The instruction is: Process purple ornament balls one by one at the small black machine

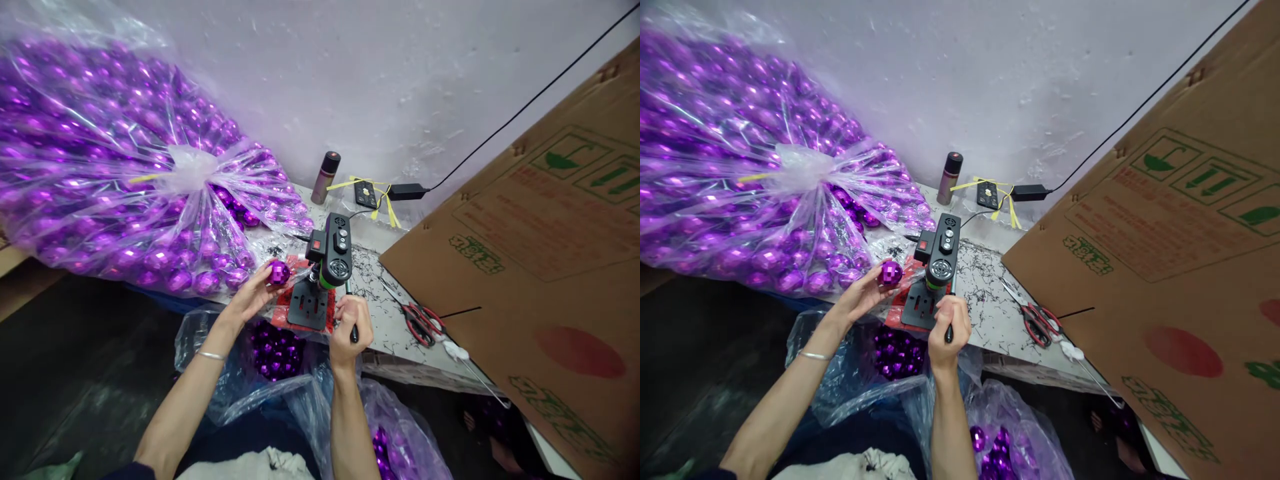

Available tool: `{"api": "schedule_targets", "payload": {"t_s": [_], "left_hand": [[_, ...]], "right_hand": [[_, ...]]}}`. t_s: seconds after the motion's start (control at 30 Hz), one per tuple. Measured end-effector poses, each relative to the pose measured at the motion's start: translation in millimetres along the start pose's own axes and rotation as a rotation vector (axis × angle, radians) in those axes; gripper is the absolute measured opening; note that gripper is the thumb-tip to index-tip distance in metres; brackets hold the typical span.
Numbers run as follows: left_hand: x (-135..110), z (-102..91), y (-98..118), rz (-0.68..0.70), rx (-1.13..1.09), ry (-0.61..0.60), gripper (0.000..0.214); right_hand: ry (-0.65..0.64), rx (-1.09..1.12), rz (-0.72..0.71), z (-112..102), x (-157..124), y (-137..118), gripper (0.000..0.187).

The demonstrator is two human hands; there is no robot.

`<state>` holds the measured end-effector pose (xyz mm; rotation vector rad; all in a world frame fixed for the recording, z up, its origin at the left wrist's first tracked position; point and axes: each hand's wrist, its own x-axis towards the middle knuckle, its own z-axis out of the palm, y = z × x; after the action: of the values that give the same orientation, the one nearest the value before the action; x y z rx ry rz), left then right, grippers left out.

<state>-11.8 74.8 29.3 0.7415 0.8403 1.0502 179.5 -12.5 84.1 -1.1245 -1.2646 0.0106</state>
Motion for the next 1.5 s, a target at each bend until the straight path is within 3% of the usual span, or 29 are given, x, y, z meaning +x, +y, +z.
{"api": "schedule_targets", "payload": {"t_s": [0.17, 0.33, 0.53, 0.77, 1.5], "left_hand": [[-24, 5.8, -17, 0.020, 0.075, 0.014, 0.066], [-24, 17.6, -33, 0.057, 0.170, 0.107, 0.076], [-18, 38.4, -42, 0.263, 0.467, 0.008, 0.068], [-17, 48.0, -38, 0.471, 0.774, 0.020, 0.062], [-13, 45.1, -44, 0.499, 0.800, 0.021, 0.059]], "right_hand": [[0.000, -0.012, -0.016, 0, 0, 0, 0.035], [-0.005, -0.024, -0.039, -1, 2, 0, 0.035], [-0.007, -0.007, -0.062, -1, 2, 0, 0.035], [-0.015, -0.007, -0.050, -2, -2, 3, 0.034], [-0.023, 0.005, -0.053, -3, -3, 5, 0.033]]}}
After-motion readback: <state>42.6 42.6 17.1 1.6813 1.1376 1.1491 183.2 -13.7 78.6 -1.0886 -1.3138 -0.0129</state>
